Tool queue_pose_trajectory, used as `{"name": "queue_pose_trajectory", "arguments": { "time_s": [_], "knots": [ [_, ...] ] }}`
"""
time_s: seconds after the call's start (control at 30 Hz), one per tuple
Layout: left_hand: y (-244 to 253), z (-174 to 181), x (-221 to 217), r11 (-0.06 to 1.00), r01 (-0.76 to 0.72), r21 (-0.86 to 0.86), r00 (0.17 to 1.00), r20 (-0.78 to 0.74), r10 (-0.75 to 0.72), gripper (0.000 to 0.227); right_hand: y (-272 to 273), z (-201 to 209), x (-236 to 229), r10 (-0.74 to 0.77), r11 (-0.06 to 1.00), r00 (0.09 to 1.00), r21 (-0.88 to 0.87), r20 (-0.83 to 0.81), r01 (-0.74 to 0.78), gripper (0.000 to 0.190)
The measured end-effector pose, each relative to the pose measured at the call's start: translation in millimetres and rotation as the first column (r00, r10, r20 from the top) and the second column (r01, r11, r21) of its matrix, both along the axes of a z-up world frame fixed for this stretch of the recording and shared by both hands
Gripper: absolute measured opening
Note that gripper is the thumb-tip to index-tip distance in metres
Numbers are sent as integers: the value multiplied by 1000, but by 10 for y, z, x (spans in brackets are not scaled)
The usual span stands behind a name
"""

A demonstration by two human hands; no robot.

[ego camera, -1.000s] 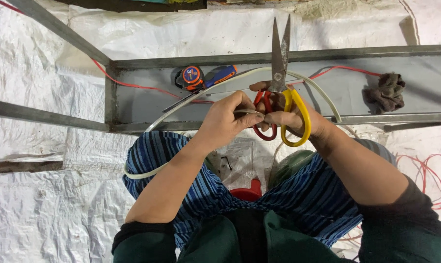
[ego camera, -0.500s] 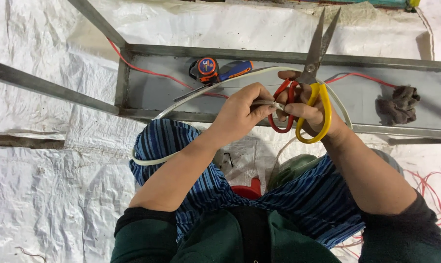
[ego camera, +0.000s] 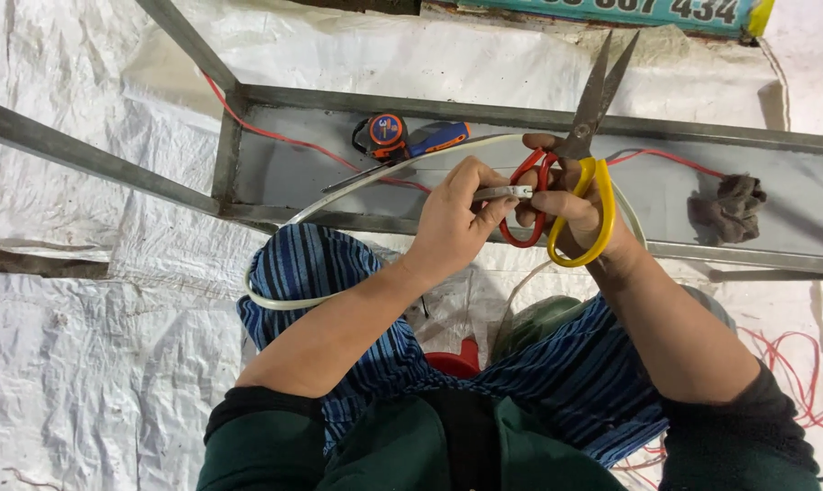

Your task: The person sits on a small stool and cleans a metal frame using a dark cloth. They wipe the frame's surface and edges, then use yellow-handled scissors to cut a white plastic tube. The person continues wiping the frame with the cloth.

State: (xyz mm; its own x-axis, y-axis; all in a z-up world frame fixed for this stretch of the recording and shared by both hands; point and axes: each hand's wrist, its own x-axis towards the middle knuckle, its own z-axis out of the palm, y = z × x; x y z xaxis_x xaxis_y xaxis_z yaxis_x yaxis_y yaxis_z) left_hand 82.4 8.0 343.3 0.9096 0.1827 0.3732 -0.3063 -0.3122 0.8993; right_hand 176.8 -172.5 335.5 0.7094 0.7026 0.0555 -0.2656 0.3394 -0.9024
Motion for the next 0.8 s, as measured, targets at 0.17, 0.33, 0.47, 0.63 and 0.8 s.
{"name": "queue_pose_trajectory", "arguments": {
  "time_s": [0.17,0.33,0.47,0.63,0.8],
  "knots": [
    [-140,-195,-11,987,1,-160,999,-40,-8,23,-2,-8,-23,-33,999,997,41,-71,36,83],
    [-207,-391,1,957,31,-289,997,-65,-52,26,25,-13,3,-35,996,993,75,-112,44,80],
    [-236,-301,-10,957,30,-287,999,-18,-36,23,8,-15,35,-25,995,988,92,-152,39,77],
    [-236,26,-59,985,15,-172,999,45,-8,22,26,46,14,-44,993,986,99,-164,61,76],
    [-186,-10,-66,993,14,-119,997,71,-5,20,30,71,-1,-58,994,989,82,-136,69,74]
  ]
}}
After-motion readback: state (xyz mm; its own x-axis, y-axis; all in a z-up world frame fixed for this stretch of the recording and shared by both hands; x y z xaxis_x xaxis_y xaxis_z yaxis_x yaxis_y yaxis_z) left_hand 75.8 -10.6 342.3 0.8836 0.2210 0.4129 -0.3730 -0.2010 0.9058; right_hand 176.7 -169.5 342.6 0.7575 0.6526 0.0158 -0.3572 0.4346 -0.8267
